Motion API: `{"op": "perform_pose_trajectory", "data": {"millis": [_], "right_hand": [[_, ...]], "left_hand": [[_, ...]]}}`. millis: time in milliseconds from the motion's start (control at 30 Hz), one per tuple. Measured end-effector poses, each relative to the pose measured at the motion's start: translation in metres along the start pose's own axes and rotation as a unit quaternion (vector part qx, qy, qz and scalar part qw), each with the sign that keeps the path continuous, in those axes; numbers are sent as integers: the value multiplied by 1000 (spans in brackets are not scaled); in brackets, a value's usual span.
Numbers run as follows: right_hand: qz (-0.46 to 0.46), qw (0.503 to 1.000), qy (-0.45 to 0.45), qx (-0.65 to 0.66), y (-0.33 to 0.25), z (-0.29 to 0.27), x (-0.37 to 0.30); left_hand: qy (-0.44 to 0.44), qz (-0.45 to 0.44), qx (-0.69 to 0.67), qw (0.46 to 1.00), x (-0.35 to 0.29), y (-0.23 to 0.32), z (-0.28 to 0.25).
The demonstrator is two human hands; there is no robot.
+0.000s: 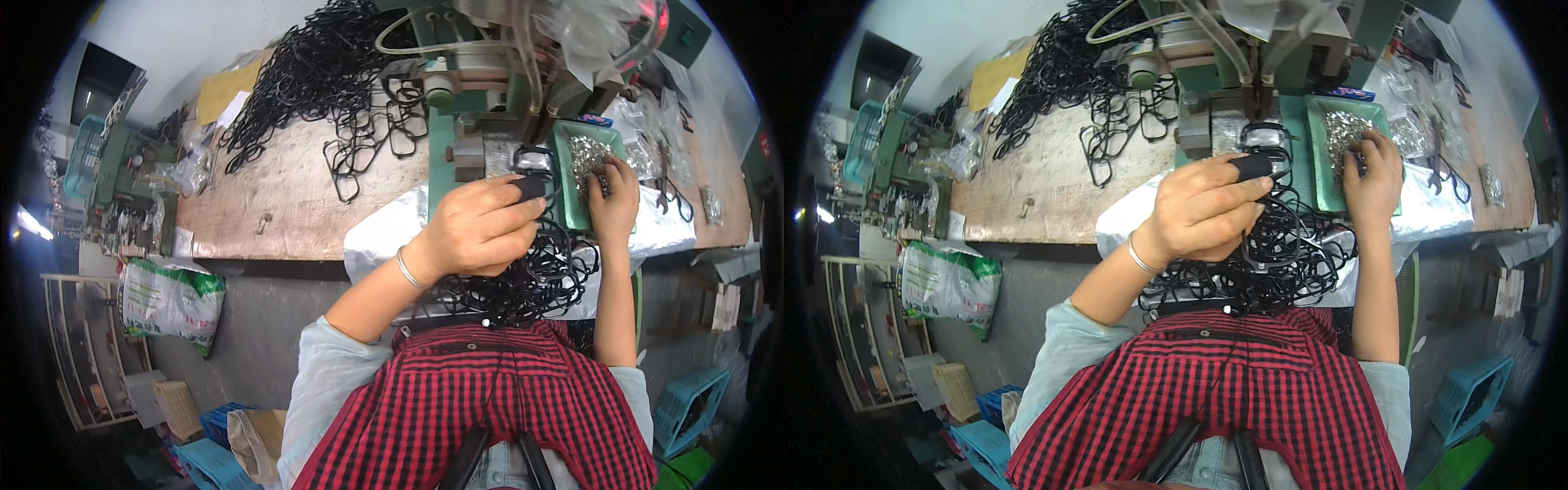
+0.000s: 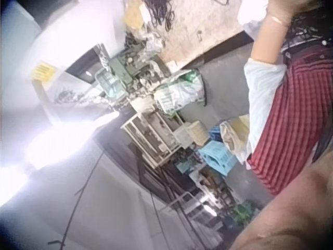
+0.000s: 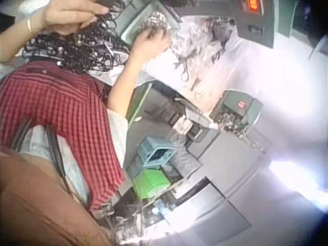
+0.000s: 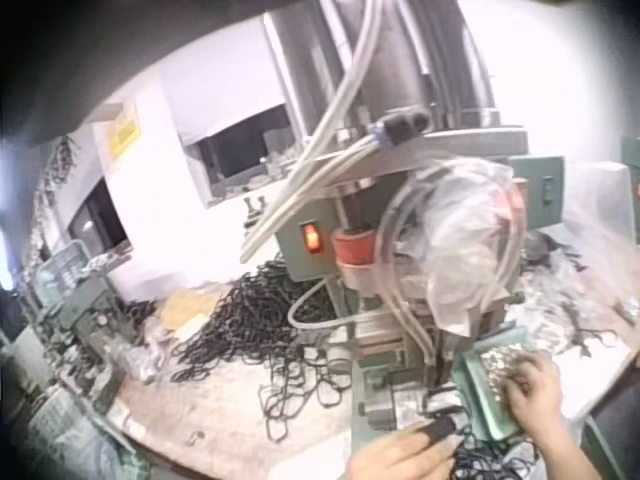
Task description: The person repeatedly picks up black cables and small metal components, places them into a green machine, and removes the assembled units. The person handles the cables and components one at a time, placing finished items into a pile on the table.
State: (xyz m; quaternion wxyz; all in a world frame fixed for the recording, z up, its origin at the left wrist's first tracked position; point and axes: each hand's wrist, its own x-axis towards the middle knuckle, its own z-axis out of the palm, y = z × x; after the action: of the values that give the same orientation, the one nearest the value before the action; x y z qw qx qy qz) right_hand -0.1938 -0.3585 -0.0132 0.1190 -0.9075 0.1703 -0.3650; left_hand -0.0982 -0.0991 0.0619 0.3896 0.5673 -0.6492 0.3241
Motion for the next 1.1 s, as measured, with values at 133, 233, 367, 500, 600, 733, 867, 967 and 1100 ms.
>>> {"op": "perform_pose_trajectory", "data": {"millis": [133, 233, 367, 500, 600, 733, 867, 967, 1100], "right_hand": [[18, 999, 14, 29, 4, -3, 3], [40, 998, 26, 41, 8, -8, -4], [47, 994, 34, 91, -6, -5, 9], [81, 981, 35, 172, -11, 5, 12], [128, 965, 8, 228, -9, 3, 10], [160, 961, 5, 225, 2, -14, 3], [217, 940, -18, 261, 11, -34, -11], [194, 933, -47, 300, -10, -44, -6], [100, 904, -81, 408, -70, -51, 32]], "left_hand": [[32, -122, 39, 991, -26, 13, -11], [-7, -394, 287, 873, -81, -23, -39], [-265, -493, 402, 724, -127, -61, -46], [-351, -505, 399, 680, -153, -78, -27], [-369, -561, 352, 652, -147, -83, -31], [-282, -591, 374, 657, -155, -82, -94], [-267, -586, 459, 612, -211, -81, -141], [-315, -529, 470, 632, -224, -76, -130], [-352, -526, 461, 622, -233, -84, -132]]}}
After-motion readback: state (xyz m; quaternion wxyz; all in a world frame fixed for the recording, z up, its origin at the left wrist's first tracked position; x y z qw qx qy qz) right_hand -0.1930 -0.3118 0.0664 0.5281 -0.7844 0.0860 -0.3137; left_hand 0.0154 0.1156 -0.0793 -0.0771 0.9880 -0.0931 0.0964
